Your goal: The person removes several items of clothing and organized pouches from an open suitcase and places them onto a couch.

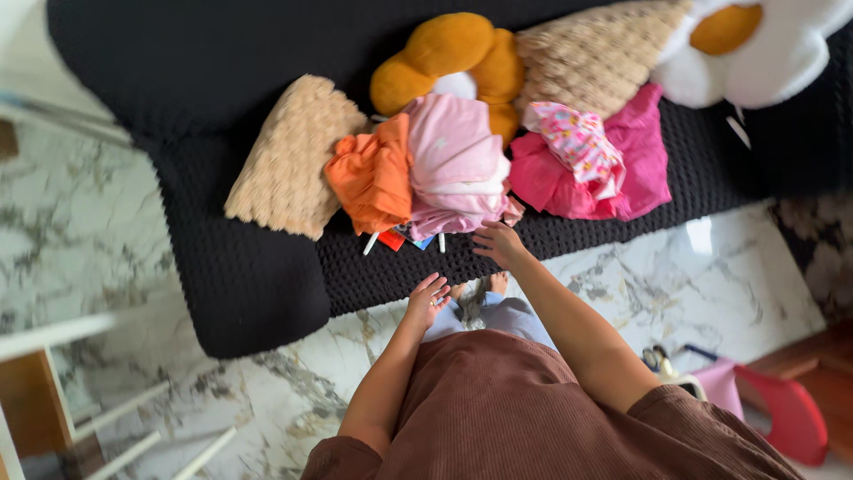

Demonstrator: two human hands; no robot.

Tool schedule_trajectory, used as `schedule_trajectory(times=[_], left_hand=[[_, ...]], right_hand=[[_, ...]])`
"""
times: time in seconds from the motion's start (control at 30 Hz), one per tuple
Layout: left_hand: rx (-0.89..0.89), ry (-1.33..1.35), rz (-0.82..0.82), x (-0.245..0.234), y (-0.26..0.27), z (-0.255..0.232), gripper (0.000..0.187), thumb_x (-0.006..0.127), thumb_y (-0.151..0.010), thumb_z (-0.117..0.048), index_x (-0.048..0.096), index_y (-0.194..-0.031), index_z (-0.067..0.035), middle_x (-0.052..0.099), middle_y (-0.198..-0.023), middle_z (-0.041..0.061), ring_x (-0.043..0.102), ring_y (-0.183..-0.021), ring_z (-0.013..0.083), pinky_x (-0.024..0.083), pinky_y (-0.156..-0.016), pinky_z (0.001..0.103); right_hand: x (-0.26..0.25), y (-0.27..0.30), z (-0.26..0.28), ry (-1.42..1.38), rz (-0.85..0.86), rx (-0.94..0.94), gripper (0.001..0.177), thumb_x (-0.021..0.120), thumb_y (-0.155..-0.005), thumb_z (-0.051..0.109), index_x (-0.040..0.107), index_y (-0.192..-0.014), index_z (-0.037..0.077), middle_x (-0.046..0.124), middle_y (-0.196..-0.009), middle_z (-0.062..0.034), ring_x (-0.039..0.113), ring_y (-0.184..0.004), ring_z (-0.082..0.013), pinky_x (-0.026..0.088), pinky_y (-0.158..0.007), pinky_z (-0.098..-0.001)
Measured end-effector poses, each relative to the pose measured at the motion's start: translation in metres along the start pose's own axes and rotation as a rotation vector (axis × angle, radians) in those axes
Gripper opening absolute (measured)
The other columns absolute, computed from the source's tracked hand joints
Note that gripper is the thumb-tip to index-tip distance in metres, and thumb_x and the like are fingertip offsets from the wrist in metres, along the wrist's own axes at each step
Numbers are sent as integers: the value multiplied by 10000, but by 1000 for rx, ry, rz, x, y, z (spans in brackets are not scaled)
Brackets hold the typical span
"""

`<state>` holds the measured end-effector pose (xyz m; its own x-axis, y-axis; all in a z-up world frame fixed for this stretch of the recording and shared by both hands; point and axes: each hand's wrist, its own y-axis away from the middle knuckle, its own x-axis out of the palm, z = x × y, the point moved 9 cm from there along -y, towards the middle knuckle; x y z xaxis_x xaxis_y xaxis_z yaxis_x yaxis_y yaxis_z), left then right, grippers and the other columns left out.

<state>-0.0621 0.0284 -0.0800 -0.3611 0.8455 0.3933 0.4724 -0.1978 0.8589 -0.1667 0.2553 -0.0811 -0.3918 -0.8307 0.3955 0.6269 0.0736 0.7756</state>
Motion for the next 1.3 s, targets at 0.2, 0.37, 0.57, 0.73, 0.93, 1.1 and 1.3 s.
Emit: schedule_trajectory(times=[0.2,0.37,0.57,0.73,0.93,1.1,1.3], left_hand=[[-44,-224,24,26,-24,-7,494,740,-885,-95,593,-1356,-113,707,-1116,45,681,-943,176,556,-796,383],[-73,-506,81,66,-45,-14,435,746,-892,-70,634,-1310,-115,715,-1081,58,698,-889,167,558,-780,373],[-173,-800,171,126,-63,9,411,718,-919,-86,611,-1314,-104,741,-1106,66,701,-903,164,569,-804,372],[-284,-1077,315,185,-71,68,391,697,-914,-114,625,-1298,-110,744,-1102,52,712,-893,170,572,-786,375],[-349,-1365,449,243,-67,157,397,725,-909,-122,628,-1294,-109,735,-1073,48,710,-906,169,581,-768,359],[-436,-1635,552,268,-50,232,434,755,-901,-116,605,-1308,-96,722,-1093,46,699,-940,181,571,-808,370],[-532,-1890,682,286,-30,312,438,728,-904,-121,601,-1323,-104,724,-1147,56,707,-989,204,579,-869,394]], right_hand=[[-131,88,-26,103,-436,-91,419,682,-915,195,640,-1328,141,658,-1131,-25,580,-1031,-218,552,-872,-477],[-224,186,-50,28,-818,-328,348,701,-926,196,700,-1269,139,713,-1194,-63,665,-988,-154,578,-733,-362],[-290,307,-146,-139,-1338,-391,318,712,-893,88,736,-1209,106,734,-1134,-86,683,-917,-153,551,-726,-309],[-281,372,-235,-327,-1678,-404,289,724,-863,58,761,-1147,95,747,-1126,-91,697,-928,-157,541,-838,-279],[-247,415,-322,-581,-1925,-280,271,734,-829,39,781,-1088,101,744,-1119,-101,693,-1023,-194,534,-880,-330],[-226,434,-379,-776,-2042,-162,258,752,-832,70,788,-1085,112,751,-1127,-93,702,-1015,-203,528,-885,-324],[-201,443,-431,-974,-2150,-117,303,717,-822,67,780,-1113,124,748,-1119,-85,703,-940,-186,536,-841,-324]])
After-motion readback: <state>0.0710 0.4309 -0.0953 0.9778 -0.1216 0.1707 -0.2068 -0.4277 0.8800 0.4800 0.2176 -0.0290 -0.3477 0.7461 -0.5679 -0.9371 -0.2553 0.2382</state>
